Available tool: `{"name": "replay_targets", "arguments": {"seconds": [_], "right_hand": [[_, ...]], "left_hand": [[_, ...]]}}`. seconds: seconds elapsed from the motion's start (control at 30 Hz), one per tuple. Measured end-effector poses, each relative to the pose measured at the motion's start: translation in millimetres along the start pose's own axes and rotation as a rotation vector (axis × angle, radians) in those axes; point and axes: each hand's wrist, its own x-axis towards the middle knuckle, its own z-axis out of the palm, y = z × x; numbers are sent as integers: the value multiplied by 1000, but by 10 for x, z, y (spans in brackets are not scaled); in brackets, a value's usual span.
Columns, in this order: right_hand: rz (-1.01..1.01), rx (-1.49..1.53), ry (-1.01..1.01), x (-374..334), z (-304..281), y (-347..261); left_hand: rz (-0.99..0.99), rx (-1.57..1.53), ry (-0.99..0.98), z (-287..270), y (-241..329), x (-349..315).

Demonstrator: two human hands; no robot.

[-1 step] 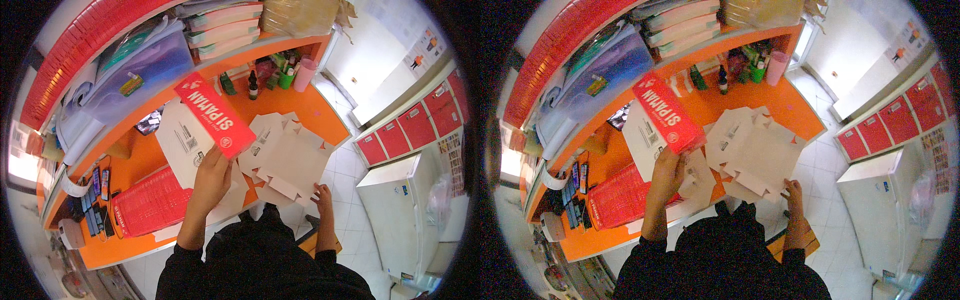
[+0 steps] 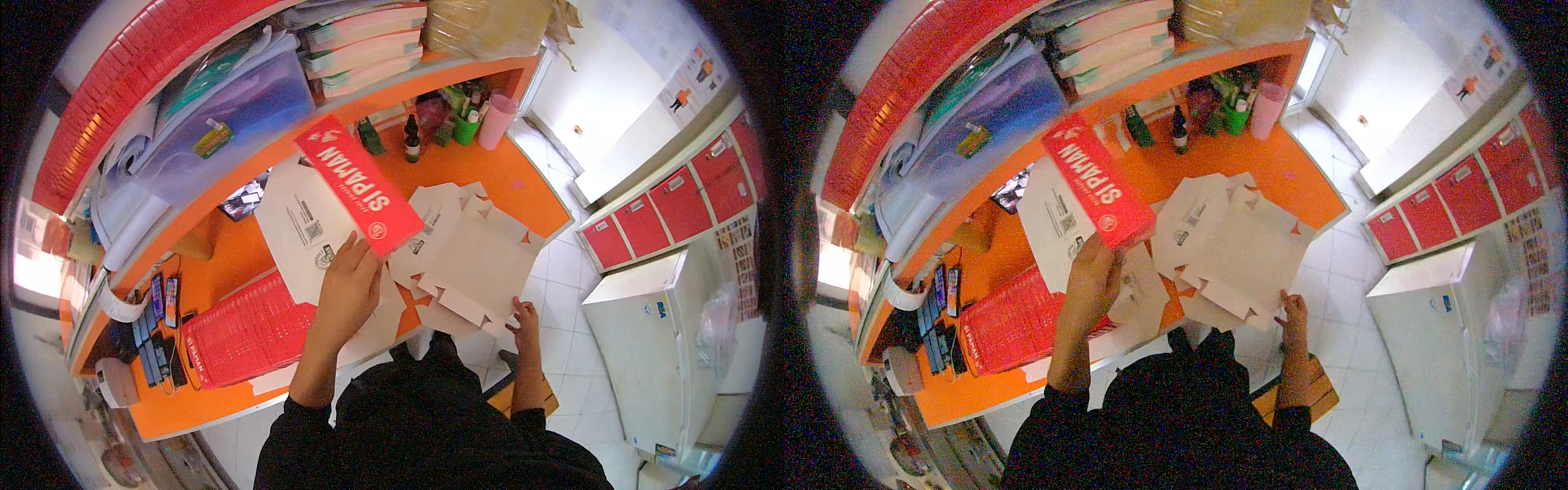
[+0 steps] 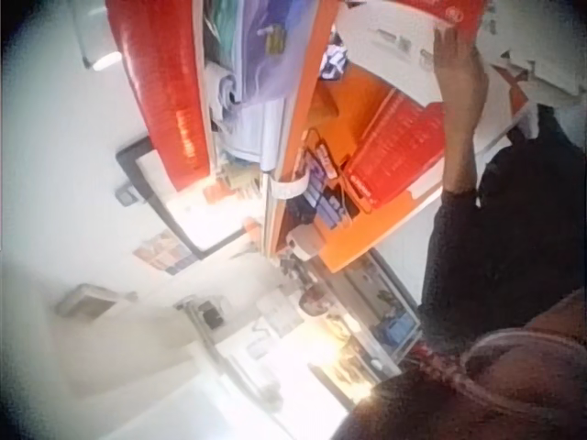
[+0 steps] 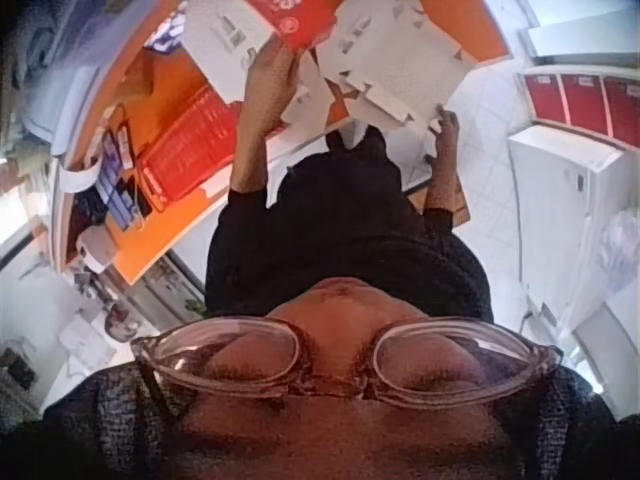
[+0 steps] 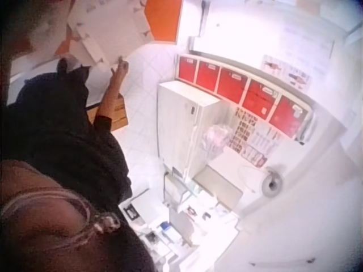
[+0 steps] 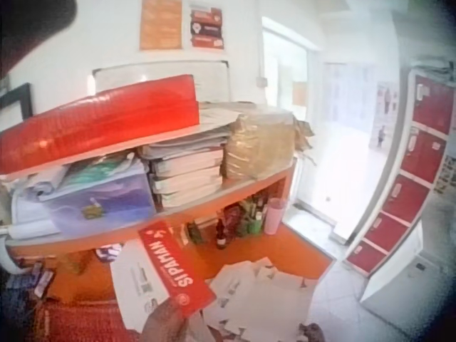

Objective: The person assembles red and white cardboard boxes by folding the flaps and tucking them into slots. They handle the boxes one at a time, stacking the finished units on the counter.

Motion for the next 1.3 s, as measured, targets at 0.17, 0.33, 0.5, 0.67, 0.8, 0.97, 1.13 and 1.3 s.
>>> {"name": "replay_targets", "arguments": {"seconds": [0.17,0.33,0.5,0.67,0.8,0.97,1.13,1.3], "right_hand": [[-275,20,-54,301,116,455],[-386,159,80,358,-48,42],[-422,92,171,671,-444,-131],[-597,-290,312,1313,-776,-123],[-651,-488,336,1503,-674,-488],[-468,-880,589,1644,-560,-596],[-456,-1043,769,1301,-333,-707],[-597,-1093,830,904,-130,-939]], "left_hand": [[50,104,-192,225,-25,113],[-4,193,-431,559,-120,126],[12,370,-516,997,-278,23],[15,467,-530,1408,-395,-61],[-50,526,-540,1719,-492,-261],[-65,514,-398,1940,-644,-358],[31,534,-164,1944,-763,-266],[-216,309,-204,1759,-380,-134]]}}
